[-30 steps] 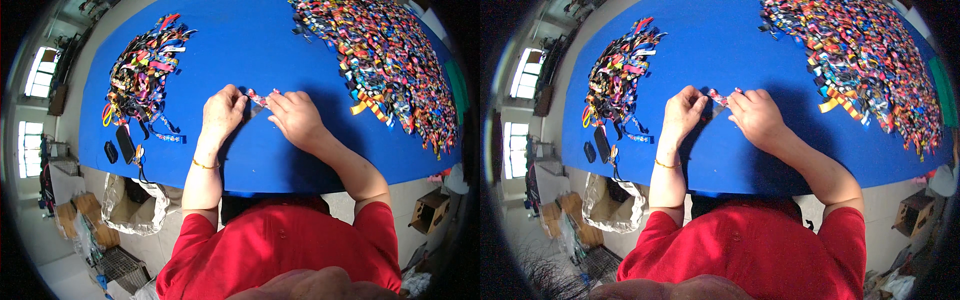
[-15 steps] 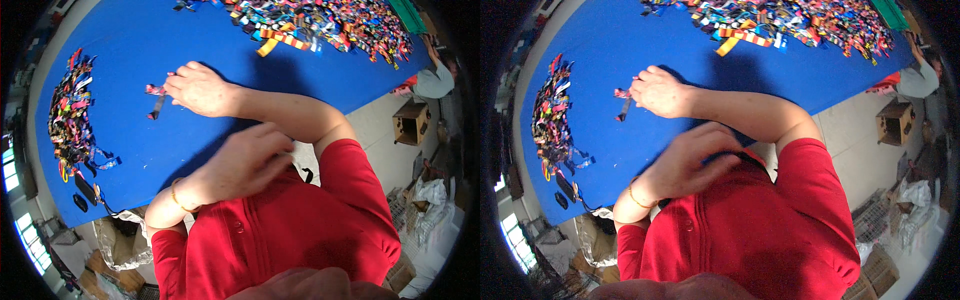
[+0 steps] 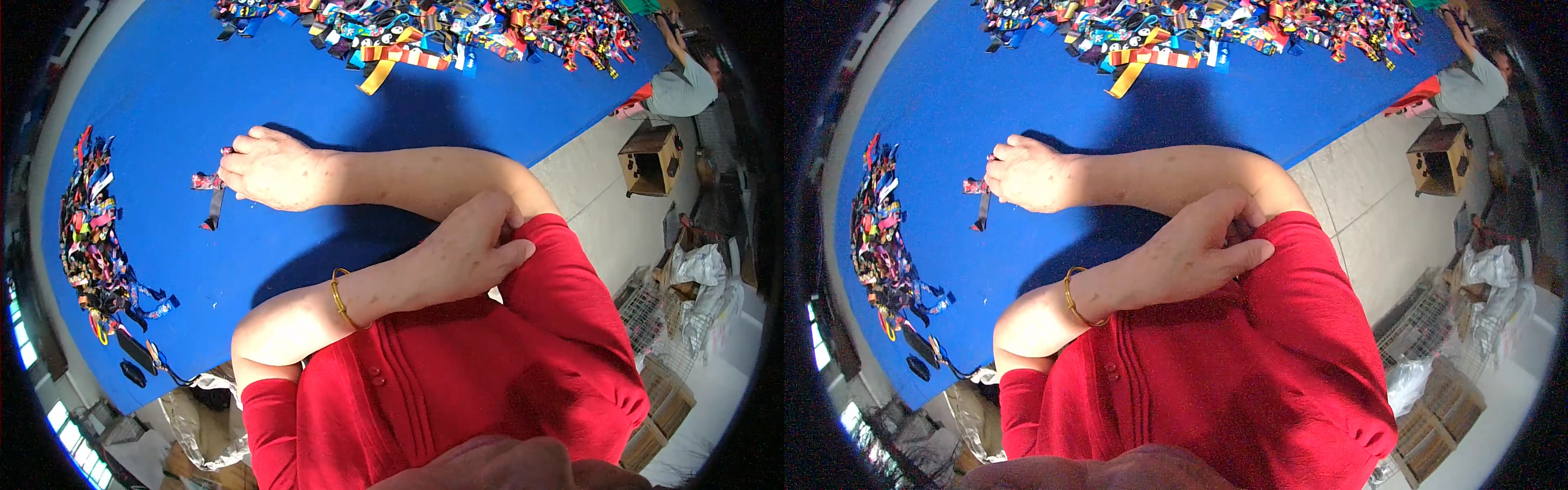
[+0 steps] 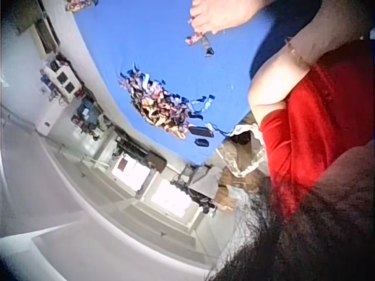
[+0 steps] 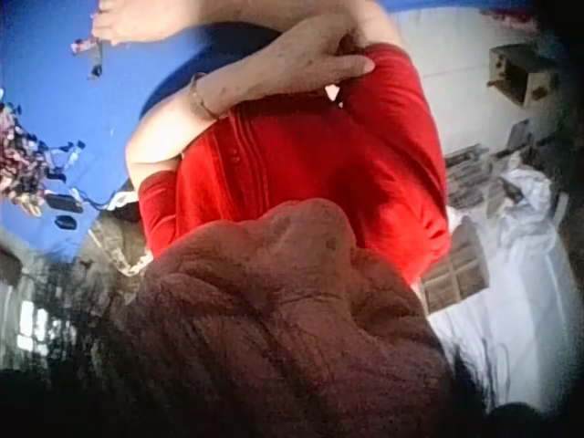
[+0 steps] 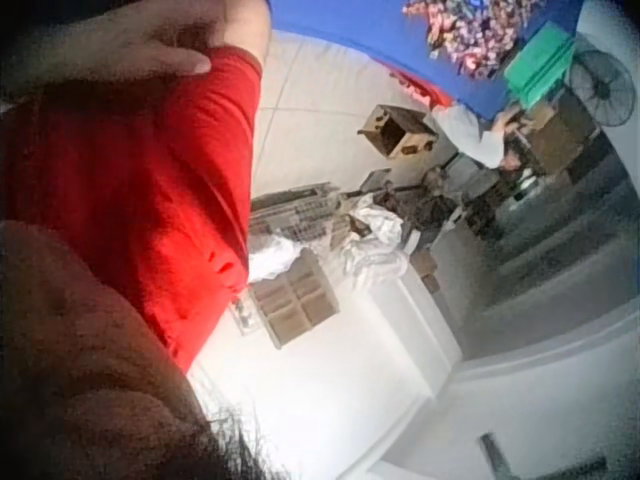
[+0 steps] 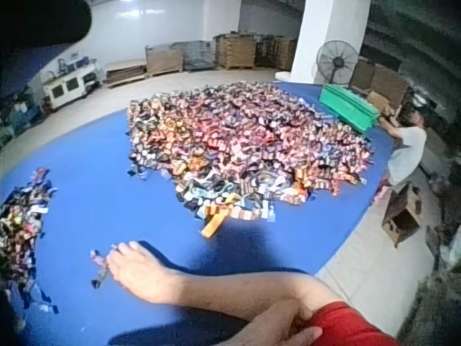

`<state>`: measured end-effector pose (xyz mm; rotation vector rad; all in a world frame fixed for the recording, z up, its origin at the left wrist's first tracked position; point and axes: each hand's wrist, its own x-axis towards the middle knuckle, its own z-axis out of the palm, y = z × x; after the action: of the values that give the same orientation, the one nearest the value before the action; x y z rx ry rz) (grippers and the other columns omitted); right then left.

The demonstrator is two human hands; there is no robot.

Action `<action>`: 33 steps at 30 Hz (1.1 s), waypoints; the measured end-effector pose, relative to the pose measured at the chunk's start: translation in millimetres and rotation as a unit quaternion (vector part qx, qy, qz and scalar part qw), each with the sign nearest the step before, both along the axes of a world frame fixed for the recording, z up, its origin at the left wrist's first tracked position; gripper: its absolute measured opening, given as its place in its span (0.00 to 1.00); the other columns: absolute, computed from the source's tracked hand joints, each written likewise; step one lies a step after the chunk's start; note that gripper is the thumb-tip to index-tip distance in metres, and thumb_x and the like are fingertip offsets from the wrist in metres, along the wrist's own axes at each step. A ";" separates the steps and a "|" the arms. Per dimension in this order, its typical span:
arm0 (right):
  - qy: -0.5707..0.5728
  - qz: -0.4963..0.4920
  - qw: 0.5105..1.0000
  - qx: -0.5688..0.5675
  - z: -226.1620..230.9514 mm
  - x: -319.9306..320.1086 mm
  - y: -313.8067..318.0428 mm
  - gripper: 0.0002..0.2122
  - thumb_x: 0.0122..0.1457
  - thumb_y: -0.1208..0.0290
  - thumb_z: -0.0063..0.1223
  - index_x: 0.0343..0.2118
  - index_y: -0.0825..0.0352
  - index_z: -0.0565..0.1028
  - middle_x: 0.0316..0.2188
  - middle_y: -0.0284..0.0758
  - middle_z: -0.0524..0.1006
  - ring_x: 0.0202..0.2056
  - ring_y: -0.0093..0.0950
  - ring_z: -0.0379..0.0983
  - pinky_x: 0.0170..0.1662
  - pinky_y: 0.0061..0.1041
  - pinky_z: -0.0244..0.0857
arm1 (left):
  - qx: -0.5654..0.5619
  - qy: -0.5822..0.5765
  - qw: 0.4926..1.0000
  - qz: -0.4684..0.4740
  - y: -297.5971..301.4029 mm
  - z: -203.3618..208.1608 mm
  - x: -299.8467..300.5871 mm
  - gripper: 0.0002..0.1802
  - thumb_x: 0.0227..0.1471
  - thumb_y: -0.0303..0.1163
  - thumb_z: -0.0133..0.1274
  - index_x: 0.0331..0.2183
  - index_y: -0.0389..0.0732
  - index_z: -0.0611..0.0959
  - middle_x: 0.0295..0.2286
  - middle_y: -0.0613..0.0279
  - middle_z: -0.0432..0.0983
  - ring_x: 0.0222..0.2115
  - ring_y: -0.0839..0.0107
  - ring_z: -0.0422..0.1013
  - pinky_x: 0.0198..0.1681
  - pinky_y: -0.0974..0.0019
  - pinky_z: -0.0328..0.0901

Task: The person folds a patterned ribbon strip into a bow by hand and places it onto a pile of bows. The person then takes another ribbon strip from a pile, flattens it across the table, and folds it.

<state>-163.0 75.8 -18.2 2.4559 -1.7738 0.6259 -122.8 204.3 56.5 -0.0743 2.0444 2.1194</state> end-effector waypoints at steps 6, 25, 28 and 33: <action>-0.007 0.005 1.000 0.000 -0.1 2.6 -3.2 0.15 0.64 0.60 0.50 0.47 0.66 0.76 0.40 0.32 0.75 0.44 0.31 0.69 0.48 0.33 0.62 | 0.117 0.093 0.983 -0.107 -13.1 12.5 2.8 0.05 0.58 0.28 0.58 0.34 0.38 0.79 0.28 0.66 0.77 0.30 0.78 0.71 0.33 0.69 0.67; 0.001 -0.007 1.000 -0.025 -2.3 1.7 0.1 0.15 0.64 0.61 0.51 0.46 0.66 0.75 0.40 0.33 0.75 0.43 0.31 0.70 0.47 0.33 0.62 | 0.086 0.197 0.962 -0.171 -24.8 15.5 32.5 0.16 0.57 0.25 0.56 0.46 0.35 0.74 0.38 0.53 0.72 0.39 0.64 0.71 0.44 0.63 0.66; 0.019 -0.010 1.000 -0.021 -1.8 2.1 -0.2 0.15 0.64 0.61 0.51 0.46 0.66 0.75 0.40 0.32 0.75 0.43 0.31 0.70 0.47 0.33 0.62 | 0.131 0.121 0.954 -0.243 -28.7 21.6 33.3 0.14 0.57 0.25 0.55 0.45 0.35 0.74 0.40 0.53 0.71 0.42 0.61 0.70 0.47 0.61 0.65; 0.022 -0.003 0.999 -0.027 -1.6 1.6 -0.4 0.15 0.64 0.61 0.51 0.46 0.67 0.75 0.39 0.33 0.75 0.43 0.31 0.70 0.47 0.33 0.62 | 0.104 0.241 0.951 -0.161 -24.8 13.4 25.9 0.13 0.57 0.26 0.56 0.45 0.35 0.75 0.43 0.52 0.71 0.44 0.59 0.69 0.48 0.61 0.66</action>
<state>-161.4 75.3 -19.8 2.4091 -1.7235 0.6059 -97.0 179.5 69.9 0.8270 1.8643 2.2714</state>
